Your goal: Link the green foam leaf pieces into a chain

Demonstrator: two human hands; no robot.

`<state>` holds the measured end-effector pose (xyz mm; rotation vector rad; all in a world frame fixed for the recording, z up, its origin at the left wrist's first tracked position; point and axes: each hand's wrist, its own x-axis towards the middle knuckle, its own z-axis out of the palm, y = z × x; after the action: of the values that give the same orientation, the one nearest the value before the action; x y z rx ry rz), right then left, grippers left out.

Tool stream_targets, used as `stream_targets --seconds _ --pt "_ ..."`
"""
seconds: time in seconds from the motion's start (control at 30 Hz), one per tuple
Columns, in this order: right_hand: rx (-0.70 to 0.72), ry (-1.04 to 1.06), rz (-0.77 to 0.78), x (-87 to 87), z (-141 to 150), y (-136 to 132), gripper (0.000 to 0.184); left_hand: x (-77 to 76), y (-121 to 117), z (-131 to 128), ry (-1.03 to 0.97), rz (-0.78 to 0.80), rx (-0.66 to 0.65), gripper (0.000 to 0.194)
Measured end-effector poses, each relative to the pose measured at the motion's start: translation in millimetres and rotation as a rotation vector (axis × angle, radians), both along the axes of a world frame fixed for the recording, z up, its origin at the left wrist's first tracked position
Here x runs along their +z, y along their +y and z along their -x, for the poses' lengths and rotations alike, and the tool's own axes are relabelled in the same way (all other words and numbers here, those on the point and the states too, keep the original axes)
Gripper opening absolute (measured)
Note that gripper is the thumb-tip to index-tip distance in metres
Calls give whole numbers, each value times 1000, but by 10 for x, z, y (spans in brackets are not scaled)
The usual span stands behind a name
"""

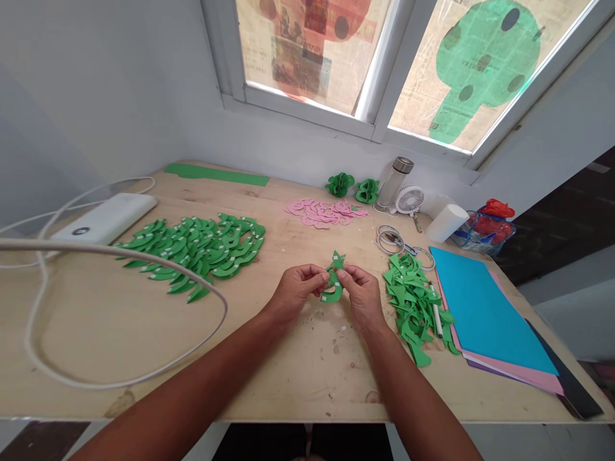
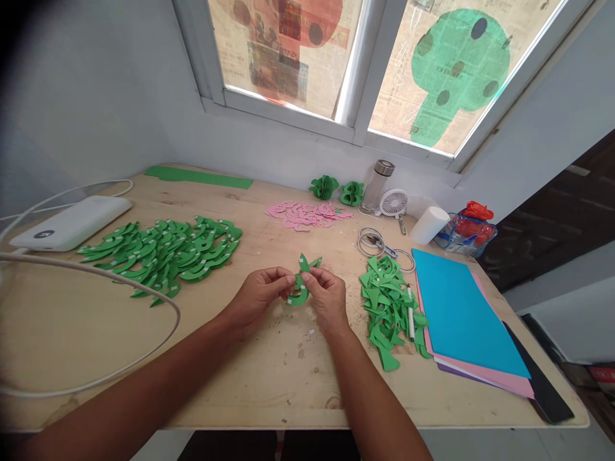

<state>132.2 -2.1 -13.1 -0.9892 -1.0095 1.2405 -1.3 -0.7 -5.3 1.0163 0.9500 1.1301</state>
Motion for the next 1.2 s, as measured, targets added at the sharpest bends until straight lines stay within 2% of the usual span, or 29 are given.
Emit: stream_targets --seconds 0.37,1.2 --pt "-2 33 50 -10 -13 2 16 17 -20 -14 75 -72 33 19" --pt "-72 36 66 -20 -40 18 15 9 -48 -49 133 -94 -17 13"
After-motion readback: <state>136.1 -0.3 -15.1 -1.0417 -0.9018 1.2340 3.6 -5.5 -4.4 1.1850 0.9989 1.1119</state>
